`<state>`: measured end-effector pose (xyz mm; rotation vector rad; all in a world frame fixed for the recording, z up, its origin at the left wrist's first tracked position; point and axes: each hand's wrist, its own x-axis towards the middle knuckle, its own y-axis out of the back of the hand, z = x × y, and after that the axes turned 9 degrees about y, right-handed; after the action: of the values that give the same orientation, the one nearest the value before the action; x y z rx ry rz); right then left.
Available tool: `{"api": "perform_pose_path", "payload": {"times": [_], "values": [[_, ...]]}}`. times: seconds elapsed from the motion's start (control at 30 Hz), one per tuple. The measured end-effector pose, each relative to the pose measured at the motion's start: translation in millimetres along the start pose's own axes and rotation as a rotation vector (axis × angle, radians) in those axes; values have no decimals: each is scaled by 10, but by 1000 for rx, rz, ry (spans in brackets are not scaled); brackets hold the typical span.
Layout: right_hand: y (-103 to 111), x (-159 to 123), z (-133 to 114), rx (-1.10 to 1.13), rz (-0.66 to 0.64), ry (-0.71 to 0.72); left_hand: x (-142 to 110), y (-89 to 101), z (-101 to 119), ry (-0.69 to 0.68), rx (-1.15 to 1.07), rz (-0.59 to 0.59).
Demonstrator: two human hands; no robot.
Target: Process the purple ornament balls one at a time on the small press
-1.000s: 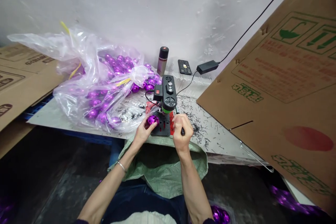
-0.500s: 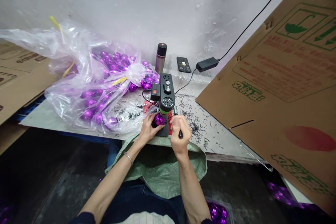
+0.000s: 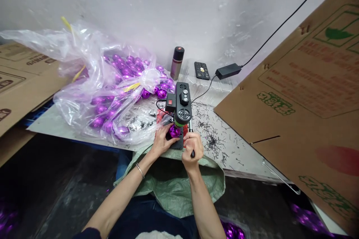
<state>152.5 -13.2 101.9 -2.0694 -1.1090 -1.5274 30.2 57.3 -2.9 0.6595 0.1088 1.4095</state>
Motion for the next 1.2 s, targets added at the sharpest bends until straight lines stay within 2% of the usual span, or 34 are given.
{"api": "perform_pose_path", "payload": {"times": [0.43, 1.07, 1.2], "values": [[-36, -101, 98, -51, 9, 60, -6, -31, -44, 7, -1, -7], [-99, -194, 186, 18, 86, 101, -5, -31, -21, 30, -16, -9], [-110, -254, 223, 3, 53, 139, -10, -22, -28, 25, -15, -14]]}}
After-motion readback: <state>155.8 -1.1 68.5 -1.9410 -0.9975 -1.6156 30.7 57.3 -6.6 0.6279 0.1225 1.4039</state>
